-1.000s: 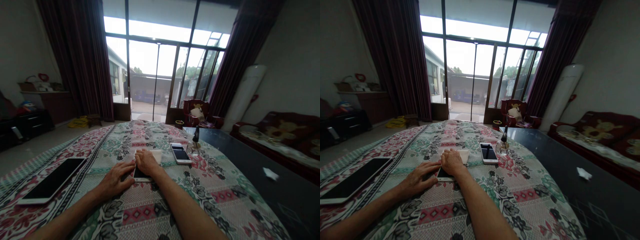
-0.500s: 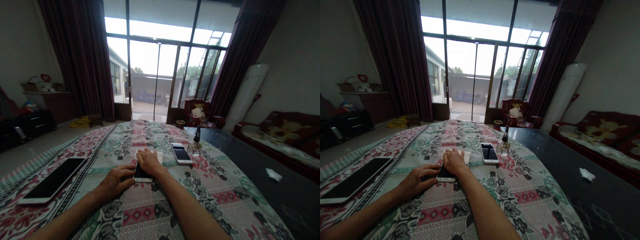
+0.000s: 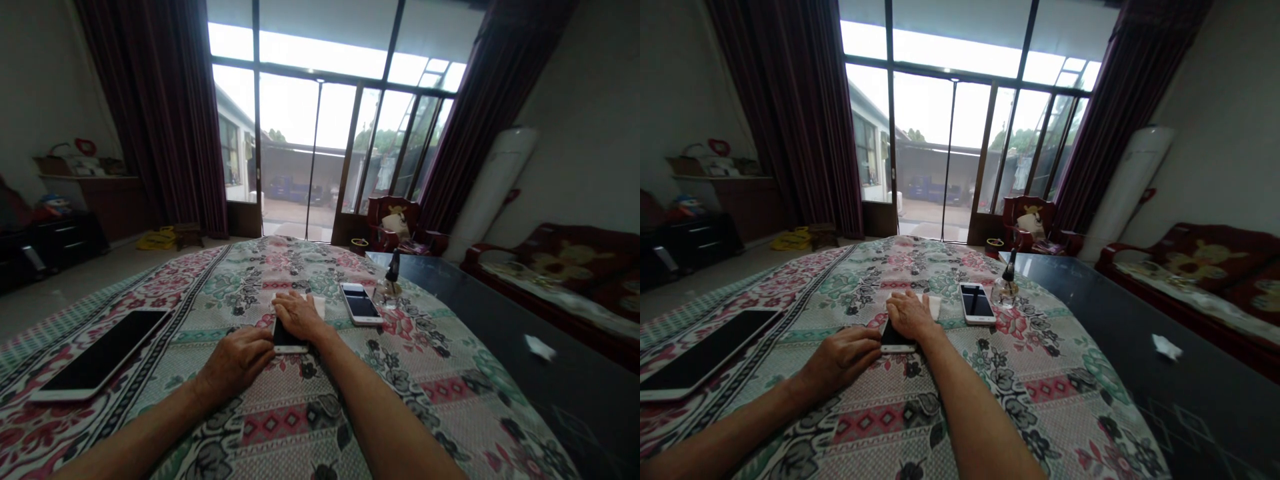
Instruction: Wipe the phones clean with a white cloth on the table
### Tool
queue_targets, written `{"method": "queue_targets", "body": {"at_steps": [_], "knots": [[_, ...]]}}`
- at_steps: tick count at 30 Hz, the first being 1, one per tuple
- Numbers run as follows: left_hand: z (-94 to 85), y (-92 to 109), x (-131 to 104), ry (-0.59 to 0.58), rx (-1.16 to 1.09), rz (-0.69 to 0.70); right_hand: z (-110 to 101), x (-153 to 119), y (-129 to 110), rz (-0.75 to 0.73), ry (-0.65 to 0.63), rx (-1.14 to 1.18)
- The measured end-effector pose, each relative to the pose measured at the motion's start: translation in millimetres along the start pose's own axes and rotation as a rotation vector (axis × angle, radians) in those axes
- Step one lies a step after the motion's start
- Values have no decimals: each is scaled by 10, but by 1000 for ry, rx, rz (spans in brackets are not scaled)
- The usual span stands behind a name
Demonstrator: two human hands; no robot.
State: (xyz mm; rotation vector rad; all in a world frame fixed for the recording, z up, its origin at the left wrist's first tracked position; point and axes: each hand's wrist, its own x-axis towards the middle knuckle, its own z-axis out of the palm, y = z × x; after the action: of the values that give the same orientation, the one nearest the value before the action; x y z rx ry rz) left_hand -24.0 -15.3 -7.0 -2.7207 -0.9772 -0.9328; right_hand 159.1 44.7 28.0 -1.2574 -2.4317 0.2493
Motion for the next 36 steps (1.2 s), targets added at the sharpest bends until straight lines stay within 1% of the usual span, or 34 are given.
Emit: {"method": "queue_targets", "body": {"at_steps": [3,7,13,18,21,22,24,26,29,36], "knots": [[-2,8,1,-24,13,2,-1,-5,-4,-2,-5,-6],[-1,19,8,-59,-19,-26,-3,-2,-17,12,0,-71],[-20,40,27,-74,-70,-40,26,-31,-20,54,99,-199],[-10,22,19,-78,-65,-43,-11,-58,2,158,120,-261],[-1,19,14,-62,-72,-46,-42,-65,39,223,159,-274],[0,22,15,-57,-75,-48,-46,-66,50,218,174,-275],[-1,32,20,-53,-80,-49,-40,-66,60,159,169,-276],[-3,42,27,-49,-84,-51,-23,-71,48,74,125,-272],[0,44,32,-37,-96,-47,0,-108,3,-4,78,-258],[19,15,19,-28,-94,-28,-58,-371,-85,-171,33,-157]]}}
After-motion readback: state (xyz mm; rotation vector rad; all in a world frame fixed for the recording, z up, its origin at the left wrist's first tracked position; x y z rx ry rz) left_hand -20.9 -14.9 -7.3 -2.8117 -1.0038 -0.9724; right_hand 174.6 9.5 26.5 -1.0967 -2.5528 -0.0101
